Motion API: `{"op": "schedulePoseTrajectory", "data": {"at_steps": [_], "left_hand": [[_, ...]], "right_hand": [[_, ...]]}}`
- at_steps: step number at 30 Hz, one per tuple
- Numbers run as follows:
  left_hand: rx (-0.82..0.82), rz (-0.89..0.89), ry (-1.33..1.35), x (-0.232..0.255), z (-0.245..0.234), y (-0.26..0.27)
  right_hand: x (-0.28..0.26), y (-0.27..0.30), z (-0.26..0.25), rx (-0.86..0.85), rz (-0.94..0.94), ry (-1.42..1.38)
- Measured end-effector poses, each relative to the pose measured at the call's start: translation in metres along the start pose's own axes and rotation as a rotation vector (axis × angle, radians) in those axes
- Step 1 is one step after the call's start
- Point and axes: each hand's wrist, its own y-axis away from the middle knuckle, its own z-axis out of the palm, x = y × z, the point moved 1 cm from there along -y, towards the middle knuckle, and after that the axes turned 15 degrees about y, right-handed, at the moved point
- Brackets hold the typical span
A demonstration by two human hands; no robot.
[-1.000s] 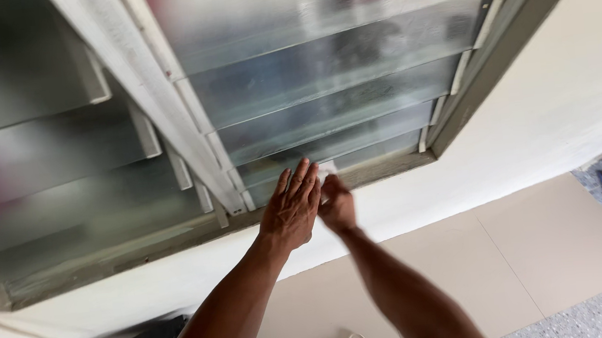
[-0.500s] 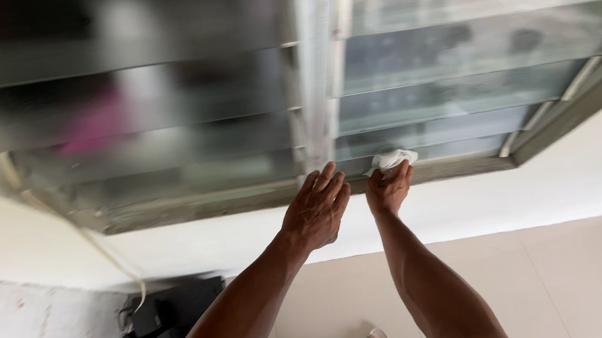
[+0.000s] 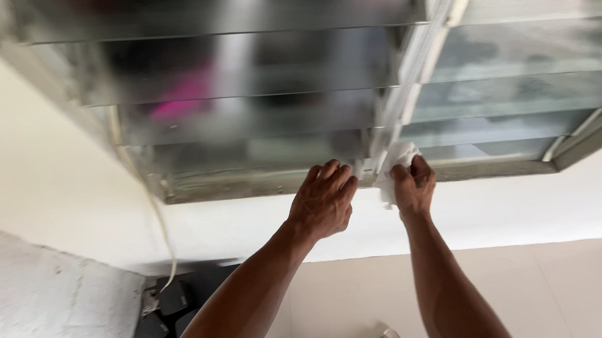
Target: The person wipes the individual glass panes of a louvered window using a white cloth, cleaning both the top and bottom surfaces of the glass slats.
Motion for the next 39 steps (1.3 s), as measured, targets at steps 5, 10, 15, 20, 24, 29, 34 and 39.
{"op": "schedulePoseTrajectory", "data": {"at_steps": [5, 10, 15, 20, 24, 29, 34, 39], "left_hand": [[-0.004, -0.210, 0.055, -0.032, -0.024, 0.036], [0.129, -0.418, 0.158, -0.058, -0.046, 0.062], [0.246, -0.585, 0.238, -0.089, -0.057, 0.071], [0.325, -0.626, 0.247, -0.100, -0.052, 0.071], [0.489, -0.716, 0.298, -0.105, -0.040, 0.066], [0.663, -0.880, 0.409, -0.116, -0.035, 0.059], [0.666, -0.902, 0.429, -0.124, -0.051, 0.077], [0.626, -0.933, 0.443, -0.138, -0.068, 0.106]], "right_hand": [[-0.049, 0.018, 0.036, 0.268, -0.550, 0.479], [-0.086, 0.038, 0.126, 0.334, -0.782, 0.621], [-0.122, 0.057, 0.155, -0.226, -1.004, 0.906], [-0.073, 0.037, 0.088, -0.003, -0.769, 0.830], [-0.066, 0.042, 0.109, 0.148, -0.861, 0.882], [-0.128, 0.059, 0.176, -0.180, -1.043, 1.096], [-0.118, 0.043, 0.157, 0.020, -1.178, 0.791], [-0.076, 0.030, 0.125, -0.009, -0.668, 0.912]]}}
